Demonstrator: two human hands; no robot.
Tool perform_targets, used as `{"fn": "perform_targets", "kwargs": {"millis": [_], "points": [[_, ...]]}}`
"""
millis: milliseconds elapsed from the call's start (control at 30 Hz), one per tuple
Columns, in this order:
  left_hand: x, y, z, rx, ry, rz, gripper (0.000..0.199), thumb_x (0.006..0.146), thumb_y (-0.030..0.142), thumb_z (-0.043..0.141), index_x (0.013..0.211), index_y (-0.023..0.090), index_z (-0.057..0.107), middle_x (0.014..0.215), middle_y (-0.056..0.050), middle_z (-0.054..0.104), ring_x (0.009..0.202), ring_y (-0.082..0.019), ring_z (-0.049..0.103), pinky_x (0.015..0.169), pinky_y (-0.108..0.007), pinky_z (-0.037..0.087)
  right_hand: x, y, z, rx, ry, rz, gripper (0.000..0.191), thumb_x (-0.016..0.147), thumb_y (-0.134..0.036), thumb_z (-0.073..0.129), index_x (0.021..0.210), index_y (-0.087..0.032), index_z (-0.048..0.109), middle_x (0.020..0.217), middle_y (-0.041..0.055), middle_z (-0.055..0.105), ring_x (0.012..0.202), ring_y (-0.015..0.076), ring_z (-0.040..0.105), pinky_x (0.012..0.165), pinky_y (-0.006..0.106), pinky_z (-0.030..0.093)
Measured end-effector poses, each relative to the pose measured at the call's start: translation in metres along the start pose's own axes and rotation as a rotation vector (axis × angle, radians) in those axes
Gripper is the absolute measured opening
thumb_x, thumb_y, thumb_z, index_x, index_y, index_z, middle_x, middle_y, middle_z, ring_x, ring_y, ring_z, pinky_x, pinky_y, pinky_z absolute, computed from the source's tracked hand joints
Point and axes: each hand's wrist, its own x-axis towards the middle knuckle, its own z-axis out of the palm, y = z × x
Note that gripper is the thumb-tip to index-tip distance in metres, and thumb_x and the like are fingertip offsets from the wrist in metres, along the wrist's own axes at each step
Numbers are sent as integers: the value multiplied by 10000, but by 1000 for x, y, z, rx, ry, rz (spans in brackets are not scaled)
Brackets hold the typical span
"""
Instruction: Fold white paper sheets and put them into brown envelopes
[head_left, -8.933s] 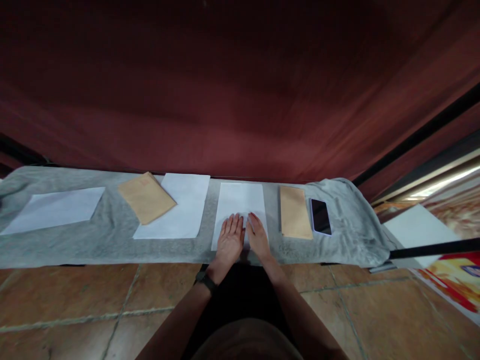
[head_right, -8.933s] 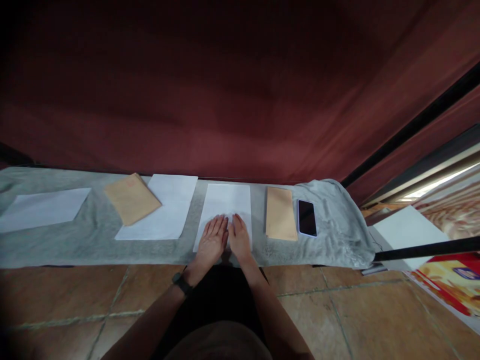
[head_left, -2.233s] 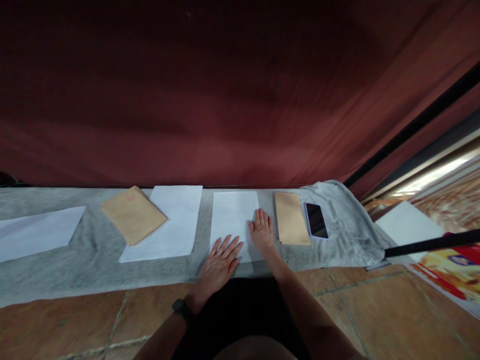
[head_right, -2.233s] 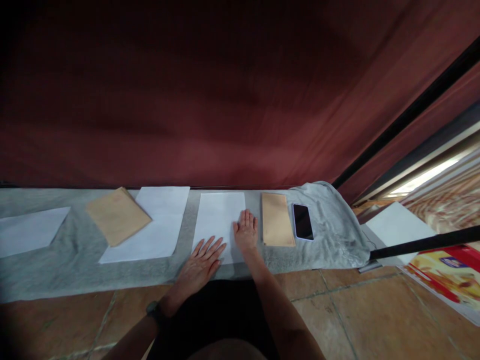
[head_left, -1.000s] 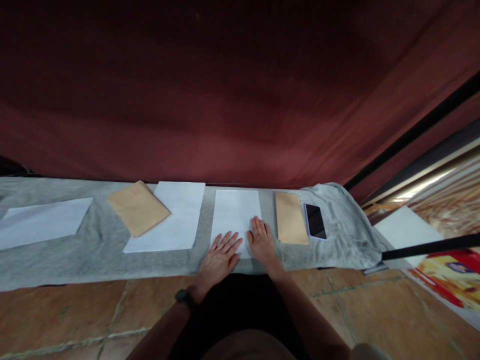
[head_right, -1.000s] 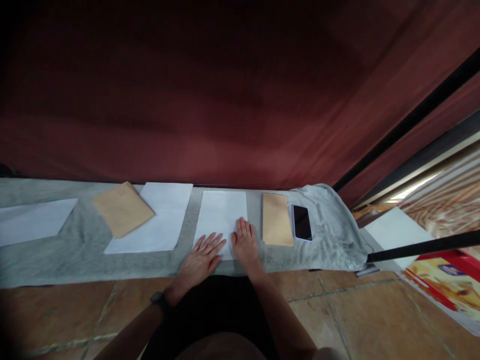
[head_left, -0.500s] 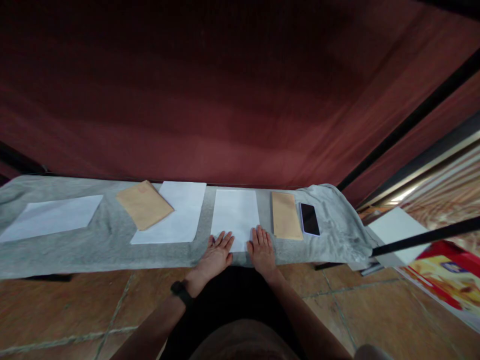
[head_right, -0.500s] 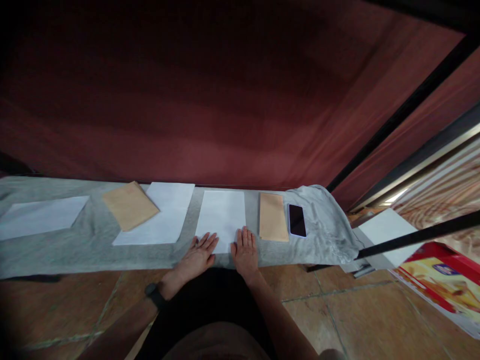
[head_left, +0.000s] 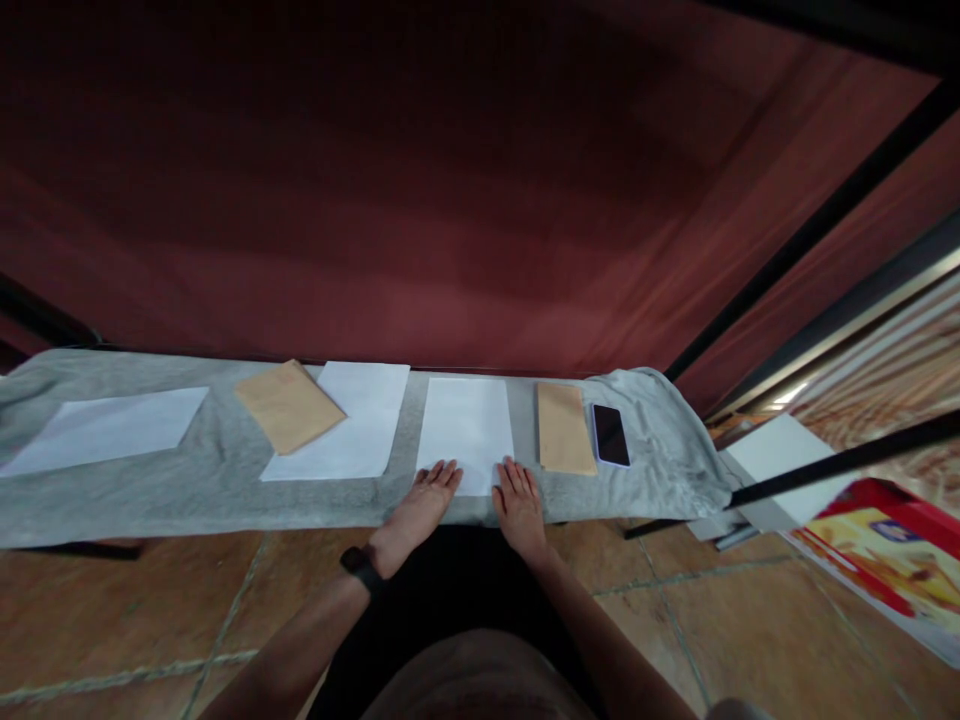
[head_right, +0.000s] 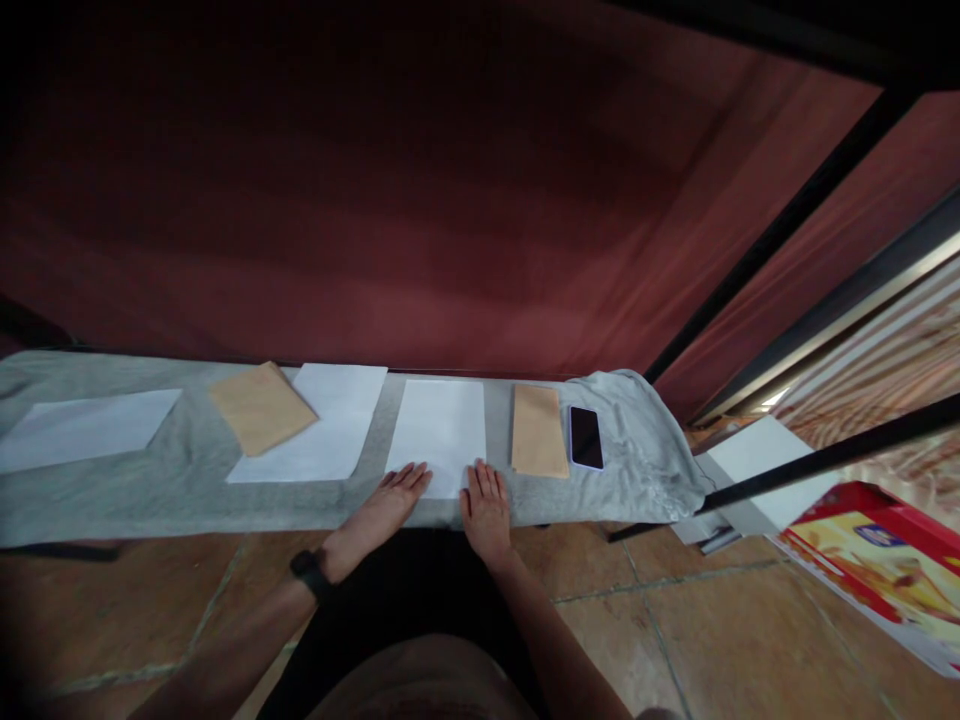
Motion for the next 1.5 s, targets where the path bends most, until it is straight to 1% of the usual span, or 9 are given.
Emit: {"fn": "perform_targets", "kwargs": {"millis": [233,567,733,867,967,1033,1133,1233,1500], "points": [[-9,-3,-21,-107,89,-46,503,912,53,330,1284,150,655,1406,-130,645,1303,-261,607,1112,-453,470,-3,8,-2,122,-28,-27,471,1004,-276,491,1461,-175,548,1545,113,514,1427,242,475,1222,467,325],[-49,-8,-42,-551,73,-63,362,1003,319,398,1083,239,742,1131,-57,779,1038,-225,726,953,-351,566,-11,39,-12,655,42,101,506,854,-101,485,1300,-244,676,1299,87,706,1246,231,633,1091,458,502],[-65,-5,-74,-763,13,-86,366,994,419,418,990,244,739,989,-25,791,895,-199,734,840,-294,572,-7,38,-23,745,48,121,292,889,-217,569,1113,-248,752,1214,80,746,1232,246,640,1104,469,482],[-53,-16,-86,-861,176,-208,350,927,511,542,1048,241,728,1060,-42,779,1008,-225,713,940,-346,551,8,31,-24,748,57,221,259,937,-359,547,992,-216,756,1058,88,780,1030,241,713,974,400,546],[-33,-32,-75,-914,454,-360,578,807,554,680,1283,229,637,1255,-79,714,1152,-254,664,1041,-414,506,25,28,-19,690,61,339,315,949,-423,507,953,-203,733,932,67,783,893,230,723,830,341,569],[-19,-40,-60,-1027,529,-457,744,770,557,703,1410,218,531,1268,-100,696,1117,-247,678,984,-408,540,35,28,-15,643,54,367,312,952,-407,483,948,-207,722,911,53,780,868,219,720,789,311,562],[-5,-43,-36,-1109,453,-512,765,780,525,685,1434,175,494,1108,-91,737,985,-240,710,900,-401,569,47,29,-9,596,44,382,274,946,-346,478,962,-216,719,896,45,774,813,204,712,766,293,546],[0,-39,-20,-951,364,-551,672,835,400,632,1451,170,490,962,-45,739,881,-227,709,886,-392,558,51,27,-4,516,40,362,248,941,-267,489,1016,-206,717,924,62,768,838,209,710,810,300,530],[14,-36,-8,-705,367,-646,659,856,210,593,1498,153,453,966,-51,715,839,-212,688,842,-336,548,46,12,3,-3,33,250,444,967,-150,466,1407,-135,524,1152,147,725,1039,263,657,943,395,475]]}}
